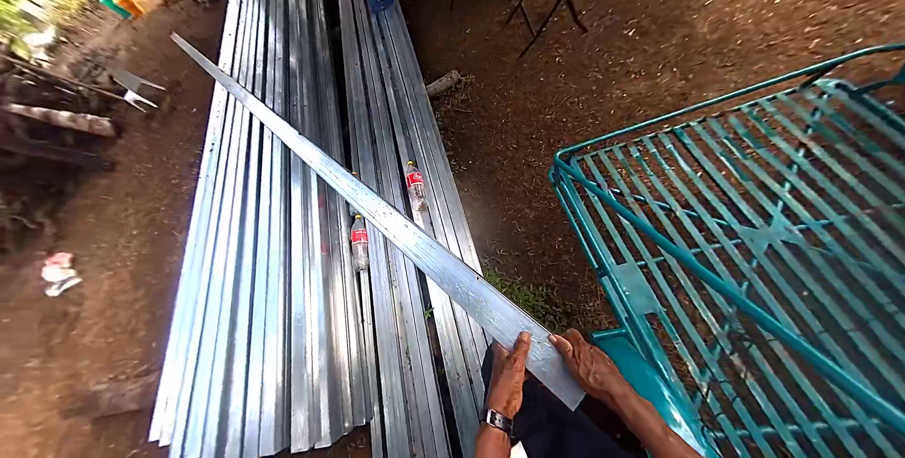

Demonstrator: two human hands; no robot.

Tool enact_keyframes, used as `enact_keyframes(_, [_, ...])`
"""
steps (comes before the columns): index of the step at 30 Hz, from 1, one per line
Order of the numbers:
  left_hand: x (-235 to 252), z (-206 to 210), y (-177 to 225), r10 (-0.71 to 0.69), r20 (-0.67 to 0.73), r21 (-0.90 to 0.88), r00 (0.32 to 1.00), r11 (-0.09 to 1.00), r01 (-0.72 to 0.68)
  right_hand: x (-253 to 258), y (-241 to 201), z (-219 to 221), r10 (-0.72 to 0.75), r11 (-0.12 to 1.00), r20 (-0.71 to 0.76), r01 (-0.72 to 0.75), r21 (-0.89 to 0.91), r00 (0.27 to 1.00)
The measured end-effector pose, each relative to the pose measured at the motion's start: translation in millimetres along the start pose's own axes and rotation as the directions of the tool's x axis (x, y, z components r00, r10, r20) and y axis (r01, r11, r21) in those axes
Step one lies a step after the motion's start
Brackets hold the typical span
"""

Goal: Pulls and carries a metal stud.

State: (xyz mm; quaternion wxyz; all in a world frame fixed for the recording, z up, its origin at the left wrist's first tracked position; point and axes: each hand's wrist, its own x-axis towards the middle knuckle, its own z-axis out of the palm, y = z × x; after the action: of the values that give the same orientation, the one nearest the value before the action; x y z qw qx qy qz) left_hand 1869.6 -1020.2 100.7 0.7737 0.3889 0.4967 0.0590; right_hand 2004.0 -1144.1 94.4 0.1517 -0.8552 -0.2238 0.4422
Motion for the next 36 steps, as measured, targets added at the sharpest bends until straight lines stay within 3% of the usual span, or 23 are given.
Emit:
enact_keyframes(4, [49, -34, 62, 0.097, -0.191, -0.027, 0.977, 0.994, -0.104, -13, -14, -16, -0.002, 1.0, -0.028, 0.003, 0.018, 1.0])
enact_keyframes(7, [84, -43, 94, 0.158, -0.183, -0.105, 0.97, 0.978, -0.179, -16, -17, -21, 0.001, 1.0, -0.045, -0.001, 0.01, 0.999])
enact_keyframes(14, [107, -29, 101, 0.148, -0.166, -0.166, 0.975, 0.97, -0.176, 3, -7, -28, 0.003, 1.0, -0.115, -0.003, -0.001, 0.993])
enact_keyframes(23, [167, -10, 103, 0.123, -0.138, -0.192, 0.983, 0.97, -0.148, 59, -5, -66, 0.101, 0.995, 0.012, -0.101, -0.011, 0.995])
enact_keyframes(36, [269, -15, 216, 0.062, -0.17, -0.189, 0.983, 0.977, -0.094, 169, -93, -131, 0.049, 0.998, -0.018, -0.05, -0.034, 0.999])
